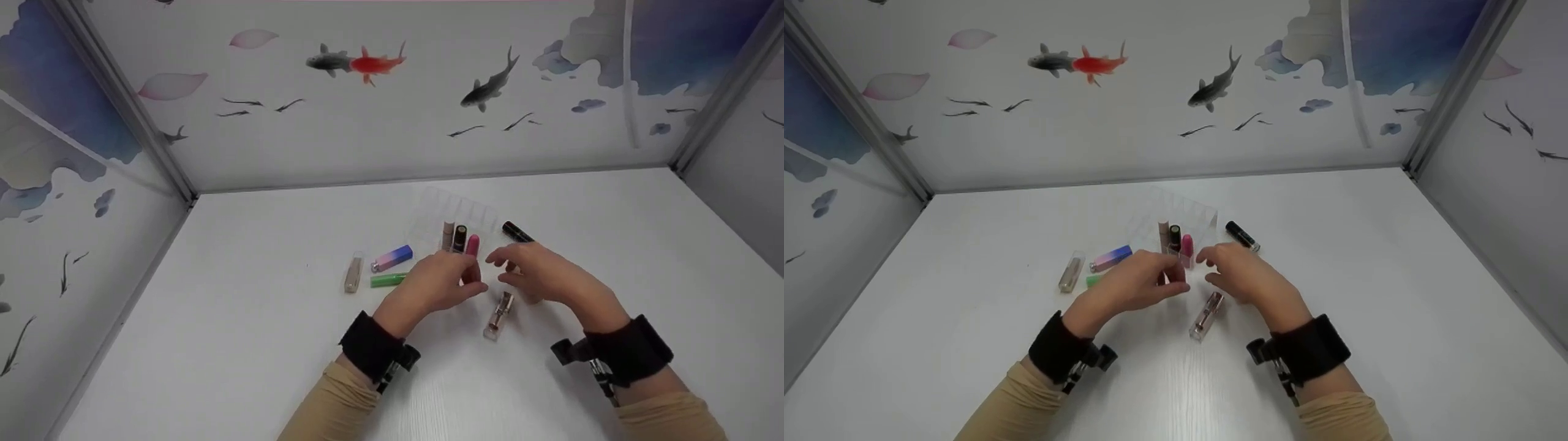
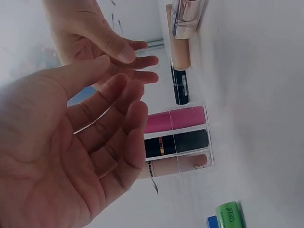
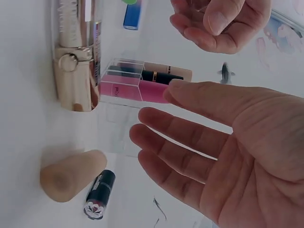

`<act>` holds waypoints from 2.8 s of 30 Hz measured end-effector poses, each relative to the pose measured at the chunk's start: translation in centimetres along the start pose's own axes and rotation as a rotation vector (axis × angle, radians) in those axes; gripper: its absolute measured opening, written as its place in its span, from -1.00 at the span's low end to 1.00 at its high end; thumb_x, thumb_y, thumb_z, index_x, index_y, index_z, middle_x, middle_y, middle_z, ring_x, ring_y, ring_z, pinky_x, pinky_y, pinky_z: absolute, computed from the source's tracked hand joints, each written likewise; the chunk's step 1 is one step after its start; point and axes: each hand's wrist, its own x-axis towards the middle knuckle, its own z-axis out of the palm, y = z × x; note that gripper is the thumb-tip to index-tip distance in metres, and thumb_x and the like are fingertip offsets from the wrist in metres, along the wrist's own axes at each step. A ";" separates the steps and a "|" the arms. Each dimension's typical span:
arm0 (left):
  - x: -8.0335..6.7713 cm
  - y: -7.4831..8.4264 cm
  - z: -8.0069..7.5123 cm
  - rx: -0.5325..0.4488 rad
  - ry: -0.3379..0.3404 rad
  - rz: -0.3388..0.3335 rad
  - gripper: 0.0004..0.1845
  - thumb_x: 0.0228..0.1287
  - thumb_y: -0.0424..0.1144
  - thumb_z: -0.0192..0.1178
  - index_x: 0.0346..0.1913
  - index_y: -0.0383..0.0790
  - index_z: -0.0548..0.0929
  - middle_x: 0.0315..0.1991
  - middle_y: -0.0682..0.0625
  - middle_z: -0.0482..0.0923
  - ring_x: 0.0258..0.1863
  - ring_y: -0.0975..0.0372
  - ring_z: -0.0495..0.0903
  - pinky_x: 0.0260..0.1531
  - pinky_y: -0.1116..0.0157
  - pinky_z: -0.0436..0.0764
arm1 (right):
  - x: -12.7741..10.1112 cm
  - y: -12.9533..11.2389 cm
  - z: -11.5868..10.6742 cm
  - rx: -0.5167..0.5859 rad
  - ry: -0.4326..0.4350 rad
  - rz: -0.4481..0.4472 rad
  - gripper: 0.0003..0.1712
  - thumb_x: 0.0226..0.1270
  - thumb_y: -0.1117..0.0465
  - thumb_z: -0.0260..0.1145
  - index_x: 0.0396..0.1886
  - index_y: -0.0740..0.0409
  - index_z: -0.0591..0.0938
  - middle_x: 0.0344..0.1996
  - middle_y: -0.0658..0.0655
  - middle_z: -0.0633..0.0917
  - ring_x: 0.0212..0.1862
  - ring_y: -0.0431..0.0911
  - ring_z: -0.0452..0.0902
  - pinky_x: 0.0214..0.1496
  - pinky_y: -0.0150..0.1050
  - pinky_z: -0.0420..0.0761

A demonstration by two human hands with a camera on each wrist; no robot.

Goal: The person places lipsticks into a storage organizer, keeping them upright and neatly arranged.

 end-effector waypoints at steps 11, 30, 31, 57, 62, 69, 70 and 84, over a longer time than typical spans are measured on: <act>-0.4 1.5 1.7 0.138 -0.240 -0.096 -0.61 0.26 0.19 0.30 -0.16 -0.05 0.74 -0.30 0.11 0.71 -0.34 0.31 0.56 -0.31 0.36 0.59 | -0.4 -0.1 0.7 -0.023 -0.132 -0.019 -0.62 0.13 0.54 0.33 -0.04 0.25 0.72 -0.09 0.22 0.75 -0.12 0.05 0.66 -0.04 -0.07 0.69; 0.1 1.4 3.6 0.209 -0.151 -0.057 -0.69 0.27 0.04 0.35 -0.29 -0.15 0.60 -0.39 0.04 0.59 -0.41 0.28 0.49 -0.32 0.32 0.58 | 0.3 0.1 1.9 -0.101 -0.034 -0.181 -0.79 0.10 0.48 0.44 -0.28 0.18 0.75 -0.38 0.03 0.75 -0.28 -0.13 0.61 -0.16 -0.22 0.63; 0.2 1.2 3.4 0.204 -0.131 -0.057 -0.71 0.27 0.00 0.36 -0.26 -0.16 0.61 -0.35 0.02 0.62 -0.40 0.28 0.50 -0.30 0.32 0.59 | 0.3 0.2 1.9 -0.079 -0.015 -0.185 -0.80 0.12 0.48 0.44 -0.27 0.19 0.75 -0.36 0.04 0.76 -0.27 -0.13 0.62 -0.16 -0.23 0.65; 0.1 -2.7 -2.8 -0.045 0.471 -0.024 -0.72 0.34 -0.18 0.31 0.08 0.00 0.61 -0.04 0.13 0.74 -0.05 0.27 0.67 -0.05 0.36 0.66 | 2.2 -3.6 2.2 0.210 0.705 -0.167 -0.61 0.30 0.39 0.37 0.12 0.20 0.57 -0.03 0.12 0.76 0.01 -0.06 0.75 -0.04 -0.16 0.76; 0.2 -3.3 -2.9 -0.041 0.596 0.012 -0.71 0.37 -0.15 0.27 0.12 0.00 0.63 -0.03 0.13 0.76 -0.09 0.29 0.72 -0.18 0.43 0.69 | 3.0 -4.5 1.9 0.226 0.744 -0.201 -0.56 0.33 0.46 0.31 0.19 0.19 0.61 0.09 0.14 0.73 0.08 -0.02 0.72 0.01 -0.15 0.74; 0.4 -3.9 -2.8 -0.097 0.690 0.000 -0.65 0.33 -0.15 0.29 0.16 -0.04 0.68 0.01 0.05 0.73 -0.09 0.27 0.74 -0.22 0.44 0.71 | 4.5 -5.0 2.3 0.277 0.777 -0.250 -0.53 0.37 0.51 0.22 0.25 0.22 0.60 0.17 0.16 0.64 0.09 -0.04 0.70 0.06 -0.23 0.72; 0.4 -4.0 -2.7 -0.105 0.689 -0.009 -0.65 0.34 -0.14 0.28 0.16 -0.04 0.68 0.01 0.04 0.72 -0.08 0.27 0.74 -0.21 0.44 0.71 | 4.7 -5.0 2.4 0.273 0.780 -0.253 -0.54 0.38 0.51 0.21 0.25 0.22 0.60 0.17 0.17 0.63 0.09 -0.04 0.70 0.07 -0.23 0.72; 1.1 -5.9 -1.7 -0.119 0.702 -0.060 -0.68 0.34 -0.24 0.28 0.13 -0.12 0.66 -0.05 0.01 0.75 -0.10 0.27 0.74 -0.16 0.44 0.71 | 6.7 -5.1 3.3 0.101 0.666 -0.270 -0.58 0.47 0.45 0.14 0.27 0.28 0.58 0.17 0.26 0.60 -0.24 -0.10 0.64 -0.33 -0.30 0.58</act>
